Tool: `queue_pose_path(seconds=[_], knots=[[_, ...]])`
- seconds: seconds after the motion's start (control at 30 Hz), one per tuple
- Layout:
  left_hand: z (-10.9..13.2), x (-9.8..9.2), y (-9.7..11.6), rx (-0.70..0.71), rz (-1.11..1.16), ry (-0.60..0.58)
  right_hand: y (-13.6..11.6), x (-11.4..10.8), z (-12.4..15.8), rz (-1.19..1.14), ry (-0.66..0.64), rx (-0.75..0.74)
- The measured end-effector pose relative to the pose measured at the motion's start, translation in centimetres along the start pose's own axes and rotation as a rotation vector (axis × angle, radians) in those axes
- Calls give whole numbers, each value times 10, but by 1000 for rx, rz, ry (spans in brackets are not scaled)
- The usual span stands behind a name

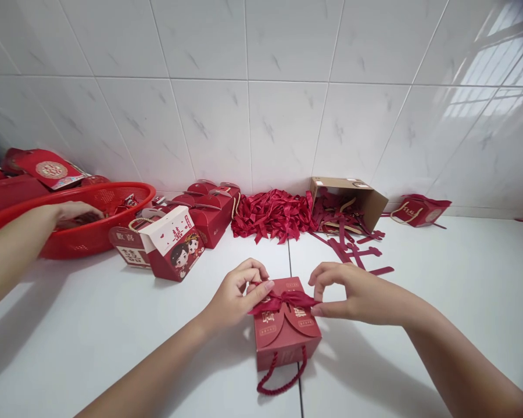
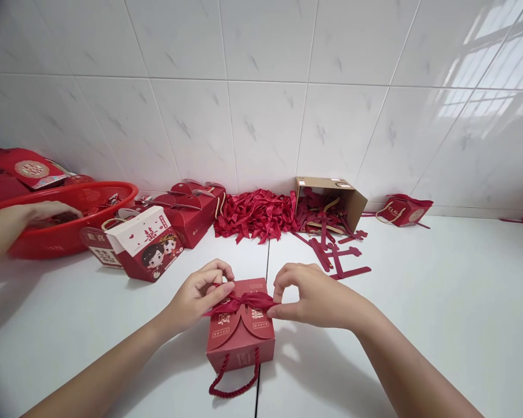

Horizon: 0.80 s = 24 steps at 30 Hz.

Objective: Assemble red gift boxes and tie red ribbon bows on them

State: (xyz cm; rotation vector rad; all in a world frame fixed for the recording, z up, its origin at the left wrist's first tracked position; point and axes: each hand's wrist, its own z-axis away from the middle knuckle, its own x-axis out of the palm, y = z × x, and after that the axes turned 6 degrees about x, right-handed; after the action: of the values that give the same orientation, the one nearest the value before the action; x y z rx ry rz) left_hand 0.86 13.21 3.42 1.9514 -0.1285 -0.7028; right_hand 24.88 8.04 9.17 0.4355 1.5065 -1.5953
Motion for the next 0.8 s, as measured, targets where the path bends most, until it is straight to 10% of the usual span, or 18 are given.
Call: queue_pose_path(seconds=[0.27,0.6,0.8], knots=[[0,3,2,-2,225,28,-13,18,-10,-224,270,-208],[0,4,-2,-1,235,74,-18,50,-26,-137,301,-212],[-2,2,-3,-58,140,290,-12,46,-30,-121,370,-159]])
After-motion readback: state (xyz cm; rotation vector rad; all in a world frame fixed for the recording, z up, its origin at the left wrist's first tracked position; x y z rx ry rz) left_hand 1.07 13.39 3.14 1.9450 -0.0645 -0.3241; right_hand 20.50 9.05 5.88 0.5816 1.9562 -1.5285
